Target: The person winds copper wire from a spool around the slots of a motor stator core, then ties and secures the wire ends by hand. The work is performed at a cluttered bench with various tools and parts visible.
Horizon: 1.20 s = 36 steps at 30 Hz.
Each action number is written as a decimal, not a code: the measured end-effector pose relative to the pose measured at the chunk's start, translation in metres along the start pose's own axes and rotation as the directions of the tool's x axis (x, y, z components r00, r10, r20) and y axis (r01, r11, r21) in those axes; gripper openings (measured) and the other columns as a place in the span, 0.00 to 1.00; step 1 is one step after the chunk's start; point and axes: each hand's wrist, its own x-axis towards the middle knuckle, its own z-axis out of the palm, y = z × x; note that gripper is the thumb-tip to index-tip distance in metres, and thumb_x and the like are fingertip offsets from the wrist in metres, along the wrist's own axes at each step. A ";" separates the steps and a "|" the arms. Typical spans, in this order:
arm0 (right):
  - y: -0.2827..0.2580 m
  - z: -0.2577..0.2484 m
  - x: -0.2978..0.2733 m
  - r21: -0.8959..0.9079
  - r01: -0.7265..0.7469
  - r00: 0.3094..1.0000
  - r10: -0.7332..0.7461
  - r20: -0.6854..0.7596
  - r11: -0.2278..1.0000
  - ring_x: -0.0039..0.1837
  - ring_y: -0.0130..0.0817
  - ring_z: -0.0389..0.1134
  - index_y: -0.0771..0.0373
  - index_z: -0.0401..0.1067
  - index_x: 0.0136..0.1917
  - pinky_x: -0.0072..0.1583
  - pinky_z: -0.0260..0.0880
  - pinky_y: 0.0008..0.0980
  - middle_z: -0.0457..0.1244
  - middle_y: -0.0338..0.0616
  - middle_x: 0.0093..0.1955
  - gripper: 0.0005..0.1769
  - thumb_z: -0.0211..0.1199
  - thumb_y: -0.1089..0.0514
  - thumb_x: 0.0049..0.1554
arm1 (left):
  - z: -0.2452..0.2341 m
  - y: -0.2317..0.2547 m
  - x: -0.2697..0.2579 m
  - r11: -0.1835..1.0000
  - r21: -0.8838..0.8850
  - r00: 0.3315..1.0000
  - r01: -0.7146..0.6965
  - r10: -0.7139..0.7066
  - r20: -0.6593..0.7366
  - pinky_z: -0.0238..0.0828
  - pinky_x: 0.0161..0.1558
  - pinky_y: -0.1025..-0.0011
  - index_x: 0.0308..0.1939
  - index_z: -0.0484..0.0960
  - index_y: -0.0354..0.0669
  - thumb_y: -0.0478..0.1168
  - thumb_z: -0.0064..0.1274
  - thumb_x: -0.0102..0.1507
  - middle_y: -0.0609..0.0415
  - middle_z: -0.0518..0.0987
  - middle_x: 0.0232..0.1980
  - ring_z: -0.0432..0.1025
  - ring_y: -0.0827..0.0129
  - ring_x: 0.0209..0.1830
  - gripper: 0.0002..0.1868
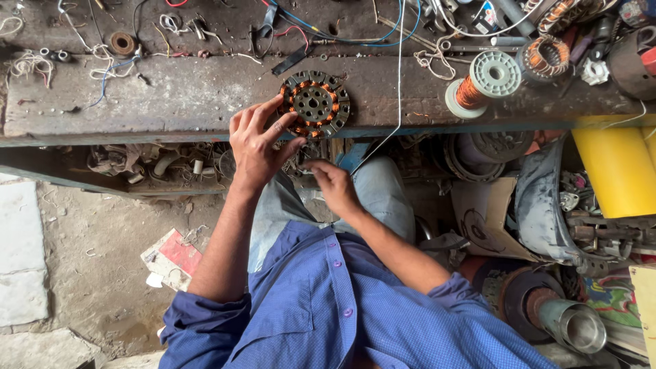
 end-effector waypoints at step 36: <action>-0.079 -0.001 0.003 0.628 -0.059 0.977 0.173 -0.122 0.776 0.31 0.17 0.44 0.65 0.72 0.56 0.33 0.44 0.23 0.47 0.27 0.30 0.11 0.50 0.59 0.70 | -0.001 0.004 0.001 1.000 -0.005 1.000 0.014 -0.014 -0.004 0.63 0.62 0.57 0.56 0.86 0.54 0.59 0.69 0.57 0.53 0.78 0.66 0.72 0.57 0.63 0.27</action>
